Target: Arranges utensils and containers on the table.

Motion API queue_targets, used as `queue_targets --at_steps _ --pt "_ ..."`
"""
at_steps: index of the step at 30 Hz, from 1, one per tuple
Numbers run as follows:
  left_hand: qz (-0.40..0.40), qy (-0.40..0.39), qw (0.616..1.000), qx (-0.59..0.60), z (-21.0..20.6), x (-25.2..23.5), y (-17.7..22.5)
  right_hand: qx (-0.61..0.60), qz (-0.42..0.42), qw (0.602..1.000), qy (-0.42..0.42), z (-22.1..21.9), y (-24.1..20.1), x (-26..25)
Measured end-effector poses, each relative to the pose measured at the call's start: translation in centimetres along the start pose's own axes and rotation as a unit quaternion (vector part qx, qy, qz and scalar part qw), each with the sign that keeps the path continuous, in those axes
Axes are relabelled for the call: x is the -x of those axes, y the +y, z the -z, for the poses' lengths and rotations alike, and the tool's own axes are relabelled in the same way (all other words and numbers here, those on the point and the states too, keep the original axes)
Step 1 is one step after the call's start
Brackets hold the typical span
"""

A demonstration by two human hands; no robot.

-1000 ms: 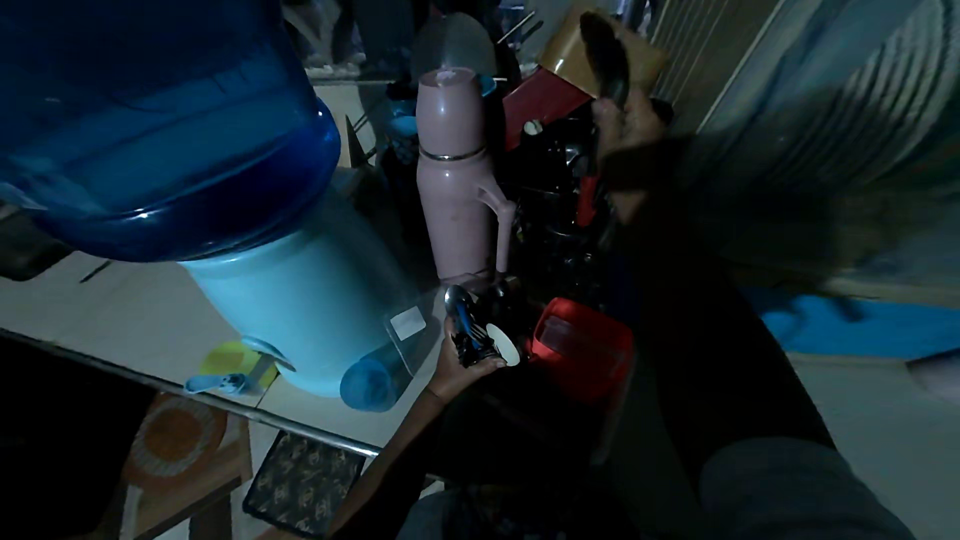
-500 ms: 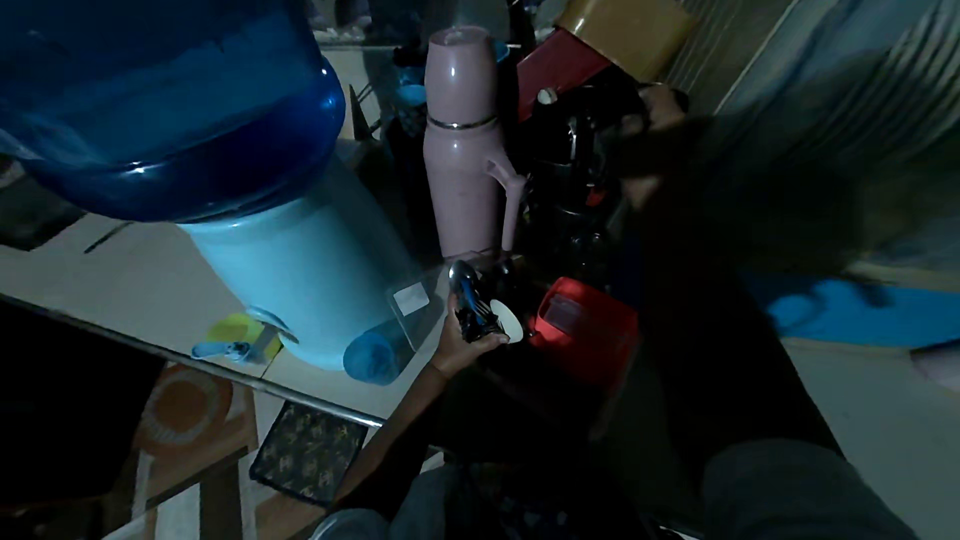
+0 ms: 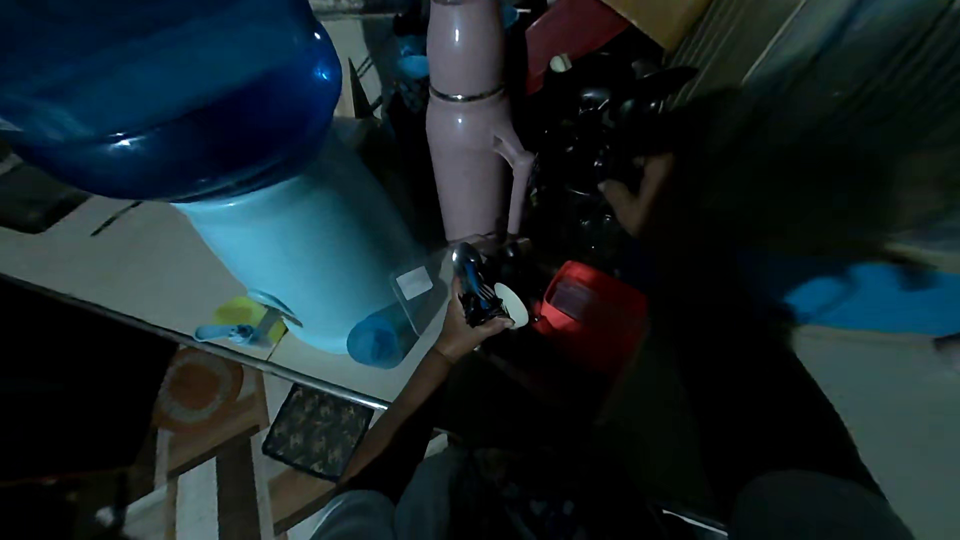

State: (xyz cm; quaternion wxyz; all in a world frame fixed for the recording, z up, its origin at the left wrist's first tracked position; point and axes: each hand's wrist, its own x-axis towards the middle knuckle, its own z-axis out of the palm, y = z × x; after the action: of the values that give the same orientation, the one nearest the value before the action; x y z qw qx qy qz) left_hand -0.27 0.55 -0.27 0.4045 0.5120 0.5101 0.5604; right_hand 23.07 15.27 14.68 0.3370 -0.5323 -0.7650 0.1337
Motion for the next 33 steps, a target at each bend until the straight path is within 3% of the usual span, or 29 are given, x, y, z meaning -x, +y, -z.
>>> queue_targets --at_steps 5,9,12,17,21,25,27,28,30,33 --pt "-0.026 -0.005 1.000 0.003 -0.1 0.0 -0.2 -0.058 0.220 0.974 -0.020 -1.1 -3.3 7.9" --pt "-0.027 0.002 1.000 -0.009 0.0 0.0 -0.1 -0.081 0.271 0.954 -0.103 -4.3 -3.5 11.1" --pt "-0.037 -0.003 0.999 0.001 0.1 0.0 -0.3 -0.070 0.241 0.959 -0.128 -5.6 -4.1 11.7" --pt "-0.037 -0.010 0.999 0.007 0.1 -0.1 -0.3 -0.078 0.180 0.976 -0.099 -5.8 -4.9 11.8" --pt "-0.024 -0.010 1.000 0.002 0.2 -0.3 -0.3 -0.133 0.170 0.975 -0.046 -4.0 -5.5 12.0" --pt "-0.027 -0.004 1.000 -0.005 0.2 -0.3 -0.4 -0.118 0.109 0.985 -0.055 2.0 -6.5 11.9" --pt "-0.022 -0.003 1.000 -0.003 0.1 -0.2 -0.3 -0.053 0.150 0.987 0.010 4.1 -2.4 11.2" --pt "-0.022 -0.001 1.000 0.001 0.0 -0.2 -0.3 -0.011 0.184 0.979 0.085 3.7 1.7 10.4" --pt "-0.022 -0.002 1.000 0.004 0.0 -0.2 -0.4 0.052 0.185 0.971 0.142 4.3 6.9 8.4" --pt "-0.029 -0.004 1.000 0.005 0.1 -0.3 -0.4 0.011 0.163 0.971 0.176 4.4 7.5 5.1"
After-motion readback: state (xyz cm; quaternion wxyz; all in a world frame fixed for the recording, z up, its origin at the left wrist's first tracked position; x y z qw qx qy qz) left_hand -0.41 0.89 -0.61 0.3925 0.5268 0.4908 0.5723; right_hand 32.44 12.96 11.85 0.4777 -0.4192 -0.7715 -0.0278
